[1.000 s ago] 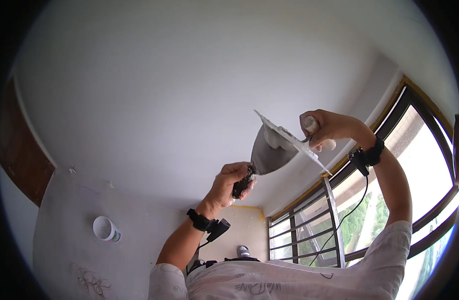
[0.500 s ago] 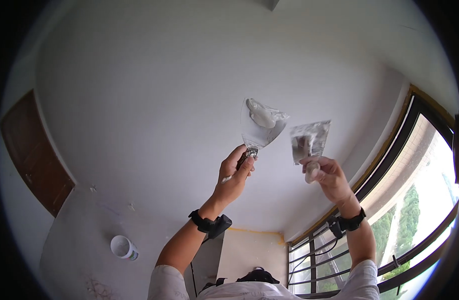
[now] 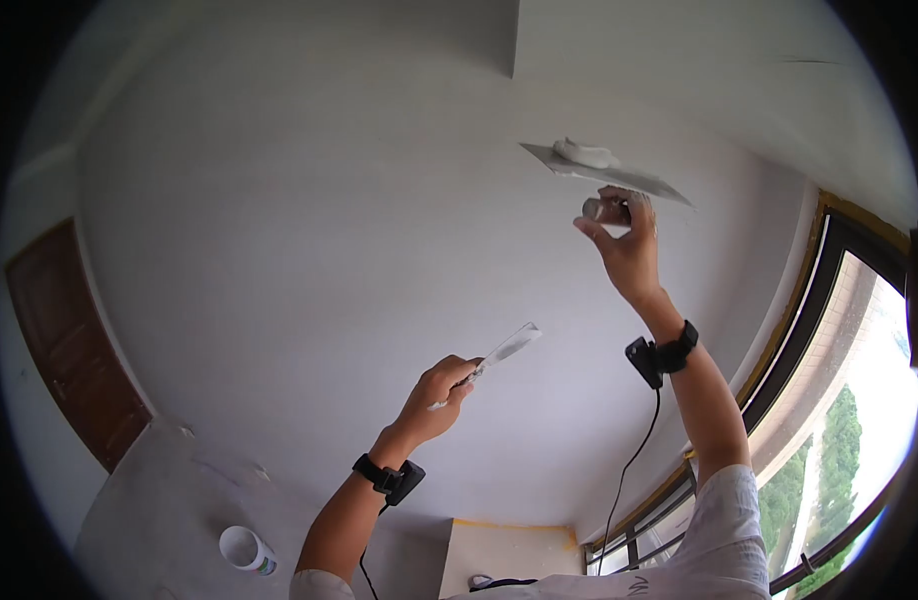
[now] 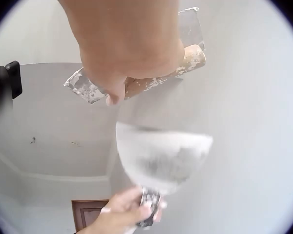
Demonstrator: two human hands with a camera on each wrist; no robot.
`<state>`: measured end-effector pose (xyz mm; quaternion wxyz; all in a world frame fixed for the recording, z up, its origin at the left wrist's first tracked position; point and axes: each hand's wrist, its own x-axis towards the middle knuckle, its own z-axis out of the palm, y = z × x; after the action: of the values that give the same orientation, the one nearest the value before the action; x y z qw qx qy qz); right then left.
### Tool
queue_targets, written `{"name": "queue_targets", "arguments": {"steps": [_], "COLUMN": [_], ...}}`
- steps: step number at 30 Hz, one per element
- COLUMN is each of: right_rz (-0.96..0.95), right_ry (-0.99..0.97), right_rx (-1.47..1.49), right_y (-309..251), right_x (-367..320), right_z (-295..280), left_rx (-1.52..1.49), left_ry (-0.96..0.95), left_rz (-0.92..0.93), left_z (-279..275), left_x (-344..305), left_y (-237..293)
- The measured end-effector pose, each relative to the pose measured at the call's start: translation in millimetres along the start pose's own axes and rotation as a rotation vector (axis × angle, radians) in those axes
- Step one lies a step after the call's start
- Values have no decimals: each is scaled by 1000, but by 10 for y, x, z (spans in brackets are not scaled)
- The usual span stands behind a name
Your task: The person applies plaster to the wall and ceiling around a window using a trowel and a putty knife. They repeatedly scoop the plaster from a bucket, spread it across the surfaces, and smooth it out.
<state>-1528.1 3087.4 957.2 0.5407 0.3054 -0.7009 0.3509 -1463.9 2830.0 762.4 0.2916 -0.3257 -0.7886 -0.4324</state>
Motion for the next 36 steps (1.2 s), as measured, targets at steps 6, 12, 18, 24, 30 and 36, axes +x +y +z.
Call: {"name": "queue_targets", "arguments": {"steps": [6,12,18,24,30,36], "right_rz": [-276,-200,-185,-98,-196,-238], "right_ry": [219,295,204,234,326,315], "right_rx": [-510,-551,-539,-522,-442,-340], "right_y": [894,1127,1133,1003,1146,1162], "right_x": [1112,1295,1336,1360,1356,1321], "right_z": [759,1057,1005,1018,1023,1028], "left_rx": [139,274,250,330,498,327], "left_ry": [139,411,729,906,913,926], "left_rz": [-186,-423,-817,-823,-871,-950], "left_z": [-404,-795,-726,-587,-408,-658], "left_x": [-328,-1657,-3399,-5074,-5397,-4731], "left_y": [-273,-481,-247,159,304,64]}}
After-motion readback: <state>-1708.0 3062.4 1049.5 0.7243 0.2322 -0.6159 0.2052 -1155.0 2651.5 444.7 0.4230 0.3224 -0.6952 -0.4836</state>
